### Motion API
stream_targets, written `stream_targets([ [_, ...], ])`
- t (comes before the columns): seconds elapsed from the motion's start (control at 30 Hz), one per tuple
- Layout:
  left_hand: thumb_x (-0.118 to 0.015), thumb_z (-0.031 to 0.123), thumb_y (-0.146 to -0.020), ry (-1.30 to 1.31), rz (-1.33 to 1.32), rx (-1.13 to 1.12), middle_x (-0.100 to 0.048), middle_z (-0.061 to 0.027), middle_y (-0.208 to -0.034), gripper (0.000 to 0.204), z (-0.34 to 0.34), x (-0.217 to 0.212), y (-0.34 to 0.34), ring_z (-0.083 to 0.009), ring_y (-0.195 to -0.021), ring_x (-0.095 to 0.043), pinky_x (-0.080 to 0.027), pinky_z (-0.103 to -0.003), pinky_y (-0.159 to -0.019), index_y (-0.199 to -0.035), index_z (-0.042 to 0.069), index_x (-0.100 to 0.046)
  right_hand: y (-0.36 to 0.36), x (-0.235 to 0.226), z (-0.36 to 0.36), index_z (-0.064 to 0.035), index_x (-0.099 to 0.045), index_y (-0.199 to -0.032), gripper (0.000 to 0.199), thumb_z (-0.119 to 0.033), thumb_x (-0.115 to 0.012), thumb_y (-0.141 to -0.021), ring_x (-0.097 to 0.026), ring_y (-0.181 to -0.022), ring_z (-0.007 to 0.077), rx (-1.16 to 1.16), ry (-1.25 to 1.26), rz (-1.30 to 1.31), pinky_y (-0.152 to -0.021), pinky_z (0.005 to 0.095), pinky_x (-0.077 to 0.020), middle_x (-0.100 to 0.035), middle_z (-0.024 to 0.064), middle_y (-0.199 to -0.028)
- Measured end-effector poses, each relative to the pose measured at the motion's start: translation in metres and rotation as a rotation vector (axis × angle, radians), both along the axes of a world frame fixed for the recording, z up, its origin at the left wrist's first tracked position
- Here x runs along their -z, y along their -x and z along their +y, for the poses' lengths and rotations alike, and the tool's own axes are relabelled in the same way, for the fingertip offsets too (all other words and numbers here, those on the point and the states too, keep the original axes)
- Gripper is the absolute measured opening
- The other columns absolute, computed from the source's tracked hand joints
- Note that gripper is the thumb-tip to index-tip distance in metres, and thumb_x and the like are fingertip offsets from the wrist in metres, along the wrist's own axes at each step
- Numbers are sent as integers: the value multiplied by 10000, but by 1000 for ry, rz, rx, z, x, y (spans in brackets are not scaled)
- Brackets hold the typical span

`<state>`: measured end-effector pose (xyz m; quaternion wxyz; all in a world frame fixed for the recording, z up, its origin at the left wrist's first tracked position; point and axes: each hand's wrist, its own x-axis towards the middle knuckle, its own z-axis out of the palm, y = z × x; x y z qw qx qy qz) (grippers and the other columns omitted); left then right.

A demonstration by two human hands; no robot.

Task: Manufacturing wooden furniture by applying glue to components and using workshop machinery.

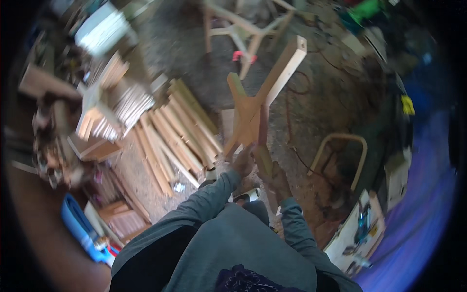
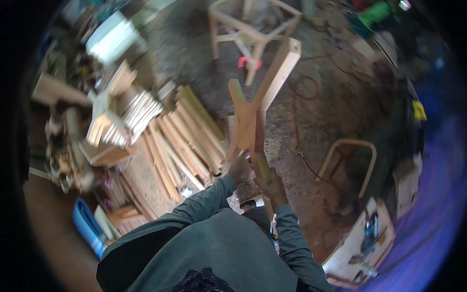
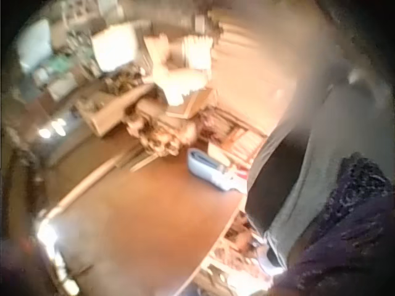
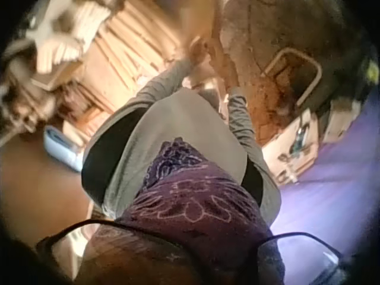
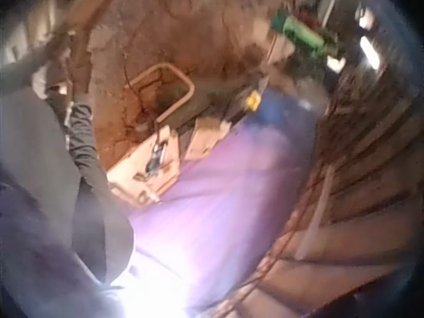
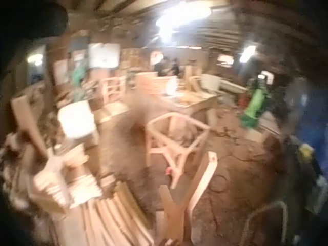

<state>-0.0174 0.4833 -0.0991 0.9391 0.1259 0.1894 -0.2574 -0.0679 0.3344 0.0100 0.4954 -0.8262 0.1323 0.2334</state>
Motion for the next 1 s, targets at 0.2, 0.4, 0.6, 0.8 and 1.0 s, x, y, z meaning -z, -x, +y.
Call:
stream_targets([
  [0.2, -628, 748, -826, 85, 116, 265, -662, -117, -920, 751, -130, 24, 10, -267, -843, -670, -567, -437, -785, -1114, 55, -637, 80, 10, -74, -4, -574, -1127, 461, -301, -721, -808, -689, -951, 431, 324, 183, -267, -789, 484, -549, -686, 275, -1006],
  [0.4, -469, 983, -665, -67, 131, 600, -631, -118, -772, 968, -199, -10, 6, -305, -710, -635, -560, -461, -696, -955, 71, -610, 119, 2, -128, -55, -542, -1257, 509, -352, -635, -855, -662, -1017, 445, 384, 295, -115, -865, 555, -521, -673, 251, -1141],
  [0.6, -412, 974, -712, -331, 36, 616, -615, -102, -690, 905, -274, 13, 12, -291, -613, -618, -554, -463, -585, -865, 105, -615, 161, -41, -185, -40, -589, -1252, 608, -498, -680, -863, -668, -1009, 432, 585, 401, -181, -865, 511, -537, -679, 234, -1132],
  [0.8, -459, 962, -696, -246, 71, 653, -640, -117, -782, 907, -314, 55, -36, -290, -671, -605, -522, -448, -624, -878, 95, -652, 255, -54, -272, -19, -635, -1212, 307, -179, -667, -952, -690, -990, 199, 962, 91, -416, -831, 318, -560, -703, 98, -1137],
  [1.0, -443, 962, -709, -181, 80, 476, -606, -88, -695, 885, -371, 22, -72, -274, -640, -621, -544, -443, -630, -921, 129, -656, 341, -74, -317, 8, -572, -1268, 413, -297, -627, -995, -707, -922, 258, 1709, -216, -812, -793, 329, -573, -686, 154, -1100],
])
